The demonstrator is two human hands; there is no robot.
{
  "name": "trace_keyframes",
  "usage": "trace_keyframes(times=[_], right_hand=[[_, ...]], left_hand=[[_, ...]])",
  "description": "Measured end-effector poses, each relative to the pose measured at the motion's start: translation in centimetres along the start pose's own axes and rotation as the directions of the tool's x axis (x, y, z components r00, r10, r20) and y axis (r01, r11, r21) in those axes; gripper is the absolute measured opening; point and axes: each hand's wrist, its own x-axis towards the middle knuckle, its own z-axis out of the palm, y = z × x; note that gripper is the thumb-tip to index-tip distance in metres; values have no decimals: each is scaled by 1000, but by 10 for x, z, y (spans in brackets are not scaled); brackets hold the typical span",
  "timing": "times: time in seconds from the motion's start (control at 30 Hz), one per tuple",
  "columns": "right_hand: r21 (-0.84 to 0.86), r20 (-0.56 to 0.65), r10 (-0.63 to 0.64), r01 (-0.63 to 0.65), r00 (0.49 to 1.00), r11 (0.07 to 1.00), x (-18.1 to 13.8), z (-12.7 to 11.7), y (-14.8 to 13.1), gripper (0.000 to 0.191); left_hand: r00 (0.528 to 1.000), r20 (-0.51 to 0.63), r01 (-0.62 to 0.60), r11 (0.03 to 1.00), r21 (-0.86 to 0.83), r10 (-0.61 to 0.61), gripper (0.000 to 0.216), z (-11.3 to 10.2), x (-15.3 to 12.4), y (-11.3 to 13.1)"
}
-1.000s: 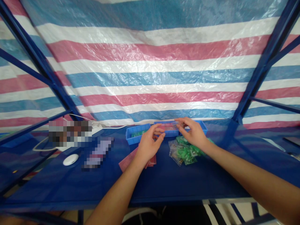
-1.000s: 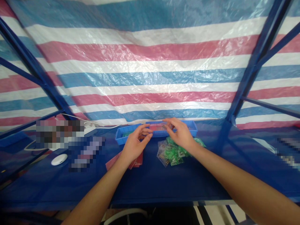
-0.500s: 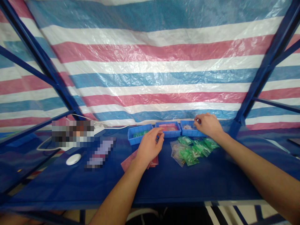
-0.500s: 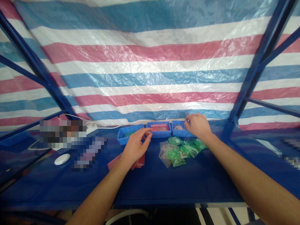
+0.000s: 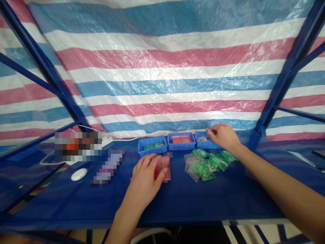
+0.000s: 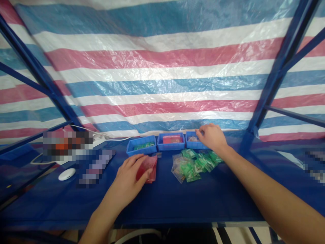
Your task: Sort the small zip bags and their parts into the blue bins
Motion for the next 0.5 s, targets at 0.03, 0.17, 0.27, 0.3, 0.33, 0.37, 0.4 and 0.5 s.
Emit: trace_keyframes(times=[0.03, 0.17, 0.27, 0.3, 0.33, 0.37, 0.4, 0.5], right_hand=[[24, -10, -11, 11, 1000, 1000, -1, -2, -3, 43], [113, -50, -54, 59, 997, 992, -4, -7, -18, 41], [172, -56, -92, 100, 994, 980, -7, -11, -29, 41], [191, -54, -108, 117, 993, 975, -8, -13, -33, 41], [210, -55, -125, 133, 991, 969, -9, -14, -36, 42], [226, -60, -140, 151, 988, 962, -10, -16, -39, 42], [241, -68, -156, 168, 985, 956, -11, -17, -42, 42], [271, -93, -202, 220, 975, 937, -14, -19, -48, 39]], left_hand=[[999, 2, 51, 998, 34, -51, 52, 2, -13, -4], [993, 15, 116, 993, 34, -117, 52, 7, -46, -16], [995, -3, 101, 995, -12, -102, 44, 7, -51, -18], [995, -20, 99, 995, -18, -99, 43, 6, -51, -19], [994, -45, 98, 995, -11, -99, 44, 5, -52, -20], [992, -76, 98, 995, 9, -98, 45, 4, -53, -21], [989, -115, 100, 994, 39, -95, 47, 2, -55, -24], [982, -169, 95, 992, 81, -80, 50, -2, -67, -34]])
